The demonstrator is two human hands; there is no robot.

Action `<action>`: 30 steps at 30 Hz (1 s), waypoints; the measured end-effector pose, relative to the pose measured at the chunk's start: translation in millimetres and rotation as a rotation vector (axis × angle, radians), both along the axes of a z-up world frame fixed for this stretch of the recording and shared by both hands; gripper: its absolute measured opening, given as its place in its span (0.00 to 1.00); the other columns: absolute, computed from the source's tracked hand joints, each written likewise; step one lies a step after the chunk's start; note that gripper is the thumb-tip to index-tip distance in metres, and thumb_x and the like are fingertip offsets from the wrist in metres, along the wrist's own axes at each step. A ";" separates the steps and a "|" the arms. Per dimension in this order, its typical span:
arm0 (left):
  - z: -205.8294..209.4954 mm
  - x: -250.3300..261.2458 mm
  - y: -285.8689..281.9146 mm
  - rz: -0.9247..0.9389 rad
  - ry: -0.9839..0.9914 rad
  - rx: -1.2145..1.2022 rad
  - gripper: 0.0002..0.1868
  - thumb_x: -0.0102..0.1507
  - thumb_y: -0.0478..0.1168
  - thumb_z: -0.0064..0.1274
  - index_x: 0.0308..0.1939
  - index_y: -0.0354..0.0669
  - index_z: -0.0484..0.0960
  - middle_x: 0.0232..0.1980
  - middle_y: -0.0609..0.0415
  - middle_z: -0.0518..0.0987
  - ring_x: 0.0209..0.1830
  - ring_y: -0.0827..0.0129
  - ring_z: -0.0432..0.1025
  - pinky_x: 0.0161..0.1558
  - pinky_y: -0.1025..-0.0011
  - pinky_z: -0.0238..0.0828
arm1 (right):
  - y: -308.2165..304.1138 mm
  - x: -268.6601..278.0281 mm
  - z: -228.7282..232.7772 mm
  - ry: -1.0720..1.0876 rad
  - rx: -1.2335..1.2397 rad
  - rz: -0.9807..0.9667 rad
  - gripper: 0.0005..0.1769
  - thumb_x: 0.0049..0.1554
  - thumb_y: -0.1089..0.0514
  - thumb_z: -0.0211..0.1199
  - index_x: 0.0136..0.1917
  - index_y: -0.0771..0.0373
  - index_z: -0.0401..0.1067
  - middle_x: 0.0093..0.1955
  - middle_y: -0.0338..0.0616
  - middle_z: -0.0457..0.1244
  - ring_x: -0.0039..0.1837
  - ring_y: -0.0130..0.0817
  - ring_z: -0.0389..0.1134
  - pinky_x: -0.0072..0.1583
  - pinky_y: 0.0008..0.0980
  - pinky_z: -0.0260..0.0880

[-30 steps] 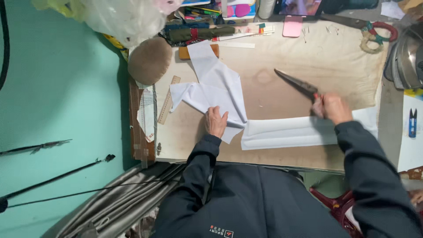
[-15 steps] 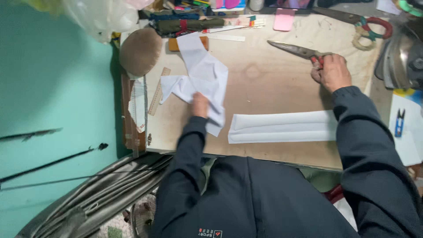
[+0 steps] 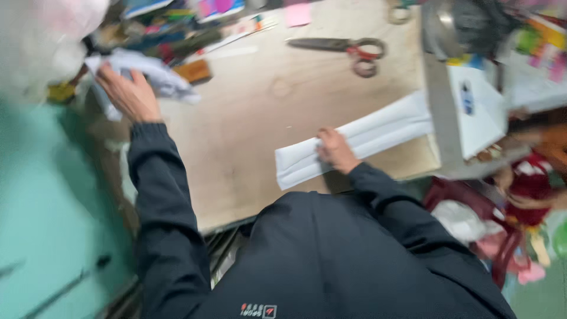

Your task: The person cuts a white fabric strip using shears, folds the strip, and then irons it flat on a work table. The person uses a small wooden block to hold the fabric while ironing.

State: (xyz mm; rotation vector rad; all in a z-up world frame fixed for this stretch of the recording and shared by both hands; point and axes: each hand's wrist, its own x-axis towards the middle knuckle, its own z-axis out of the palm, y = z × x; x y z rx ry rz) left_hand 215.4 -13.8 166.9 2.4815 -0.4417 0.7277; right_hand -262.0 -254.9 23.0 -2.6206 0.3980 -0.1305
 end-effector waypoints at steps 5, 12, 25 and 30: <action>-80.6 -174.1 -79.0 -0.386 1.032 0.575 0.12 0.62 0.43 0.51 0.33 0.38 0.84 0.30 0.40 0.80 0.38 0.43 0.79 0.35 0.51 0.76 | 19.8 -33.6 57.4 -0.064 0.310 -0.329 0.17 0.59 0.52 0.64 0.58 0.59 0.67 0.58 0.48 0.60 0.60 0.50 0.67 0.61 0.42 0.70; -94.5 -333.2 -45.6 -0.882 0.620 0.408 0.40 0.54 0.56 0.66 0.62 0.37 0.71 0.56 0.36 0.74 0.55 0.39 0.71 0.53 0.46 0.68 | -111.7 -150.9 5.1 -0.160 0.374 -1.080 0.16 0.53 0.60 0.69 0.55 0.61 0.72 0.54 0.52 0.65 0.52 0.49 0.71 0.53 0.41 0.72; -77.9 -351.1 -76.9 -0.941 0.594 0.337 0.09 0.62 0.48 0.55 0.40 0.54 0.74 0.39 0.59 0.71 0.43 0.60 0.71 0.47 0.61 0.65 | -80.0 -43.1 43.7 -0.229 0.002 0.043 0.27 0.57 0.46 0.55 0.62 0.66 0.67 0.60 0.59 0.63 0.66 0.59 0.62 0.70 0.54 0.59; 18.4 -368.2 -86.1 -0.984 -0.028 0.208 0.04 0.60 0.43 0.56 0.38 0.58 0.78 0.36 0.61 0.75 0.41 0.66 0.72 0.49 0.63 0.64 | -27.5 25.6 150.7 0.077 0.270 0.451 0.21 0.51 0.51 0.67 0.55 0.48 0.63 0.48 0.25 0.68 0.57 0.43 0.67 0.56 0.50 0.60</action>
